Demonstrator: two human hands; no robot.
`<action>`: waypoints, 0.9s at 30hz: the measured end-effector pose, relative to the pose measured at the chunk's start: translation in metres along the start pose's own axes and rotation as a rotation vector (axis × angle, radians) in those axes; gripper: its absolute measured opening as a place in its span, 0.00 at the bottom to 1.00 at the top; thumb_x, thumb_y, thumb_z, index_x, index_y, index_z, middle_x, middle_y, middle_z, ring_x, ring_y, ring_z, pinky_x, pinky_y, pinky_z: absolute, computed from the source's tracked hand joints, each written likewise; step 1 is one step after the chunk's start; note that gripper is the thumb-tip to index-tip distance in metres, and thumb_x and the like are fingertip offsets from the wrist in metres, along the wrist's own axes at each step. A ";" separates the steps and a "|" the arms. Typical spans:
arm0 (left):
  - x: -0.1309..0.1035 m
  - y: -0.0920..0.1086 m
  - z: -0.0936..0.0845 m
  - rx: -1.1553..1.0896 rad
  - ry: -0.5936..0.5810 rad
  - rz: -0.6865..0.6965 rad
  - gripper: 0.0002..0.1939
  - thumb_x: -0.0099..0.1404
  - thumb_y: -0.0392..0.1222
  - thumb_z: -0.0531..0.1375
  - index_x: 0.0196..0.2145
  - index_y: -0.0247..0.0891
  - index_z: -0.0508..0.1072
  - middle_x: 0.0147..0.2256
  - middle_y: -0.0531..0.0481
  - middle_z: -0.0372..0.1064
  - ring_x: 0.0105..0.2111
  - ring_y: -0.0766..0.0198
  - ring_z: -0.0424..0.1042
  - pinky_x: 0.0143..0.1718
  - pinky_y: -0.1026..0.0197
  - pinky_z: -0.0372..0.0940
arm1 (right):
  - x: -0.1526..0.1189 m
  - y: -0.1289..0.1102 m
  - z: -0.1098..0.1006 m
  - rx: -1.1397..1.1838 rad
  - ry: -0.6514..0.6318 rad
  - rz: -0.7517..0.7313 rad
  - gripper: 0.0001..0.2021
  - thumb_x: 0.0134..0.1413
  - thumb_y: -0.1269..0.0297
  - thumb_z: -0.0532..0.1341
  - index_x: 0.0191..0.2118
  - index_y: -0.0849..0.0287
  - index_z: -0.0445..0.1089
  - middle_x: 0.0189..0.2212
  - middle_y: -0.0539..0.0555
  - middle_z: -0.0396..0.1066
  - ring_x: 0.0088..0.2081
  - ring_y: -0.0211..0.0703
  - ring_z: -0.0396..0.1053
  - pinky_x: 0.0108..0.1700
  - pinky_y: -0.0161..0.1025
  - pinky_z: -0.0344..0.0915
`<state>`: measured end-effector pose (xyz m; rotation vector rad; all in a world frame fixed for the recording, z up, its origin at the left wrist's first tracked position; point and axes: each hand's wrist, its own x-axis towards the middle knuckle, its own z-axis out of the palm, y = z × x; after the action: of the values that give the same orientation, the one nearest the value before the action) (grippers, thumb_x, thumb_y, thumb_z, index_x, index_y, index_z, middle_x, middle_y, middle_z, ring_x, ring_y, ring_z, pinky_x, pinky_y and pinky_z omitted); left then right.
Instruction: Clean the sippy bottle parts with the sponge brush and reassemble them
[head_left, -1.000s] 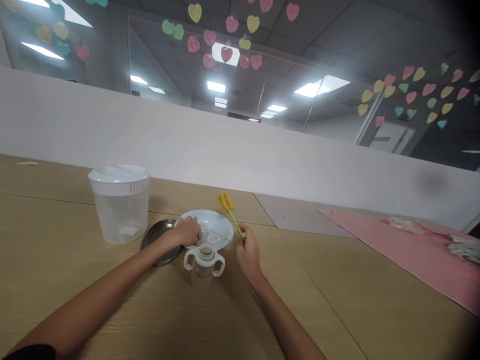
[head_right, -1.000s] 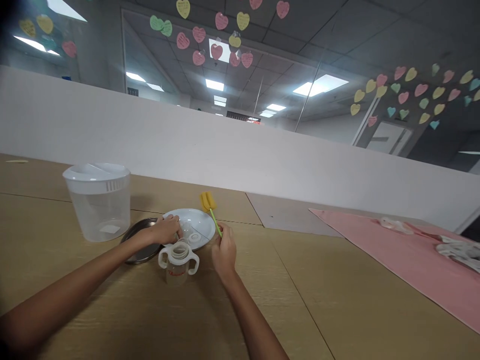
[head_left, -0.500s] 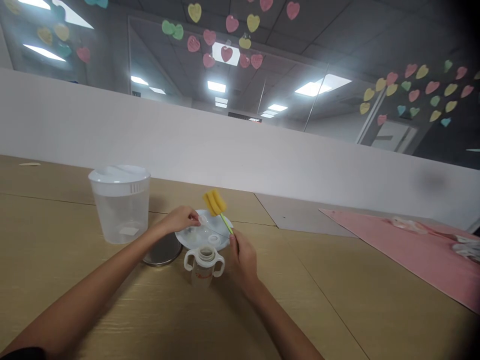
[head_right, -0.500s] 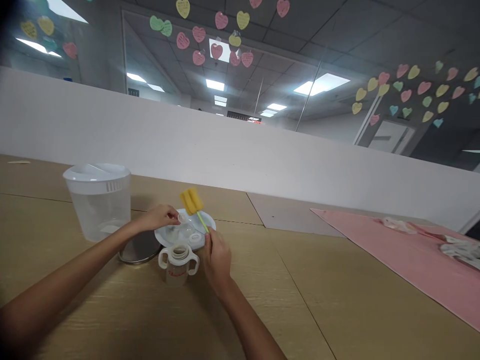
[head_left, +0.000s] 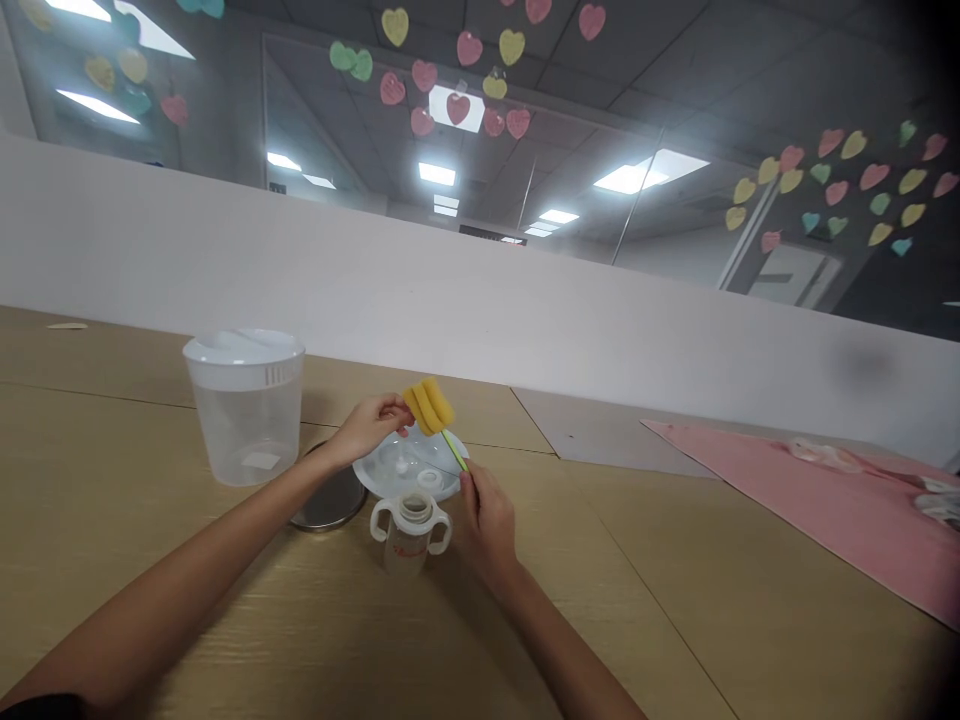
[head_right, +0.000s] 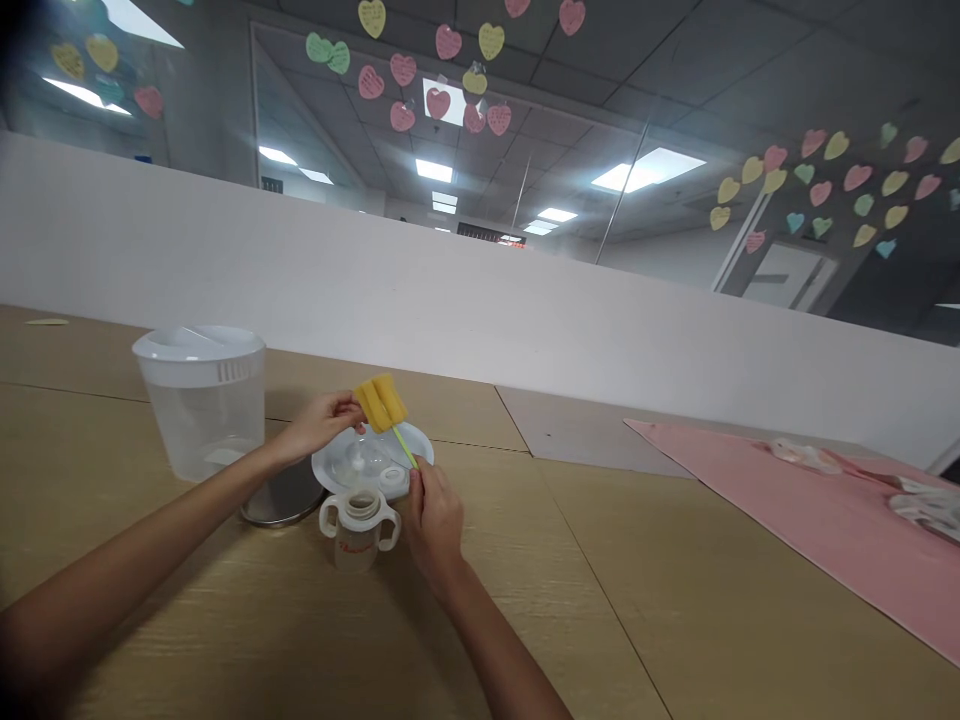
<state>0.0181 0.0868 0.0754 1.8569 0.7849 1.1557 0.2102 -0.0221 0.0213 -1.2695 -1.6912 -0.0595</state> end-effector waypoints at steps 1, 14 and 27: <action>-0.001 0.002 0.001 0.026 0.038 0.014 0.19 0.56 0.53 0.59 0.34 0.32 0.71 0.34 0.45 0.72 0.31 0.63 0.70 0.34 0.61 0.65 | 0.000 -0.001 -0.001 0.012 0.003 0.001 0.19 0.64 0.60 0.44 0.48 0.60 0.68 0.39 0.58 0.73 0.39 0.44 0.70 0.41 0.37 0.63; -0.019 0.038 0.006 0.254 -0.084 0.053 0.17 0.62 0.49 0.49 0.24 0.36 0.67 0.24 0.53 0.65 0.27 0.65 0.65 0.30 0.64 0.59 | -0.001 -0.004 -0.001 0.208 -0.183 0.093 0.20 0.63 0.52 0.43 0.29 0.59 0.63 0.18 0.46 0.57 0.22 0.35 0.57 0.27 0.32 0.52; -0.014 0.030 0.000 0.144 0.008 0.039 0.20 0.59 0.56 0.56 0.34 0.34 0.74 0.32 0.48 0.71 0.28 0.65 0.68 0.31 0.63 0.63 | 0.002 -0.004 0.000 0.311 -0.058 0.214 0.20 0.61 0.52 0.46 0.27 0.59 0.64 0.19 0.46 0.59 0.23 0.36 0.57 0.26 0.32 0.53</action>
<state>0.0159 0.0605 0.0956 1.9940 0.8595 1.1582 0.2070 -0.0224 0.0249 -1.2153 -1.5327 0.3578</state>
